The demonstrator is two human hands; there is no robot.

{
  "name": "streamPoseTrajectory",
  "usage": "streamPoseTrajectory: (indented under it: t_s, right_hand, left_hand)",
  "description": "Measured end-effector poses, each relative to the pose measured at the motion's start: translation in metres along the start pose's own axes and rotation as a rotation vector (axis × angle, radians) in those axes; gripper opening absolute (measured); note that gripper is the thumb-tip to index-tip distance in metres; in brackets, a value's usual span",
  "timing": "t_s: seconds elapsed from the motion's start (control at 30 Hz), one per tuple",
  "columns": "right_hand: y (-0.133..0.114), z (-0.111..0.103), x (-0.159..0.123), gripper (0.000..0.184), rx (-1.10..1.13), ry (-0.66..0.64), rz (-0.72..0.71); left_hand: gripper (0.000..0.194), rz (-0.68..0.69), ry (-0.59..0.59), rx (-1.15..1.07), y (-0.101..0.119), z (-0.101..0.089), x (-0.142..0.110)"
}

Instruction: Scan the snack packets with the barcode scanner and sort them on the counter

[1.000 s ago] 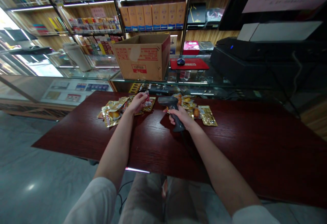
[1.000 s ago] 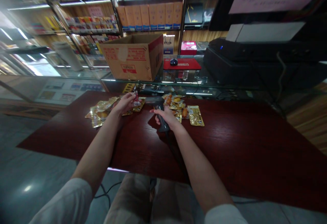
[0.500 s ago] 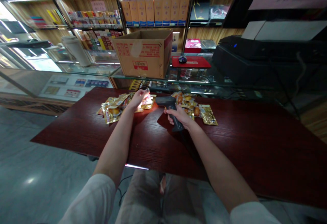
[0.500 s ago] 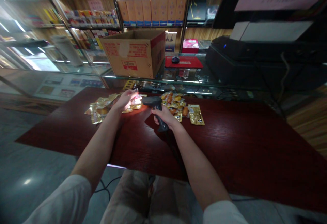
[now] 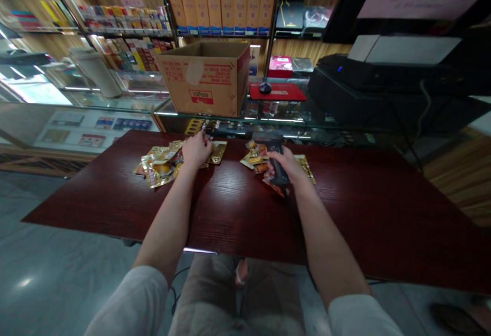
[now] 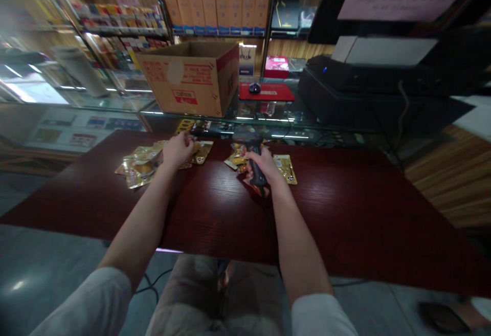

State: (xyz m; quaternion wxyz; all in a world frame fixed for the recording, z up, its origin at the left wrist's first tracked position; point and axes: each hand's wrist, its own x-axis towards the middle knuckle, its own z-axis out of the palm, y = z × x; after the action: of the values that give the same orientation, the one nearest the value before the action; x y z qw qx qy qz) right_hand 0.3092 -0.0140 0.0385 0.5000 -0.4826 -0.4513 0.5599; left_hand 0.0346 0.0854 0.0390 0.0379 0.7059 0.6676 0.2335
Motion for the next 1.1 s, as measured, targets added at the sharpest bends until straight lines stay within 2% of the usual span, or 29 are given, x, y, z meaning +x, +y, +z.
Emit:
streamPoseTrajectory:
  t_s: [0.1, 0.3, 0.5, 0.77, 0.87, 0.93, 1.0, 1.1]
  right_hand:
    - [-0.003, -0.019, 0.000, 0.032, 0.004, 0.126, -0.076]
    - [0.003, -0.043, 0.003, 0.041, -0.002, 0.212, -0.042]
    - [0.007, -0.046, 0.005, 0.038, -0.054, 0.197, -0.010]
    - [0.009, -0.047, 0.007, 0.038, -0.072, 0.188, -0.008]
    - [0.009, -0.048, 0.007, 0.035, -0.074, 0.183, -0.010]
    - [0.009, -0.047, 0.007, 0.034, -0.067, 0.184, -0.008]
    - [0.010, -0.046, 0.007, 0.033, -0.058, 0.182, -0.006]
    - [0.010, -0.045, 0.008, 0.032, -0.048, 0.173, -0.009]
  left_hand:
    - [0.044, -0.041, -0.005, 0.178, -0.001, -0.002, -0.003]
    - [0.049, -0.098, 0.113, 0.301, 0.005, -0.001, -0.009]
    - [0.043, -0.116, 0.102, 0.286, 0.006, -0.006, -0.009]
    - [0.044, -0.081, 0.096, 0.303, 0.004, -0.002, -0.007]
    - [0.044, -0.025, 0.128, 0.295, 0.008, 0.000, -0.009]
    - [0.042, 0.061, 0.129, 0.262, 0.014, 0.005, -0.010]
    - [0.039, 0.164, 0.071, 0.194, 0.023, 0.013, -0.013]
    - [0.037, 0.279, -0.098, 0.070, 0.041, 0.030, -0.020]
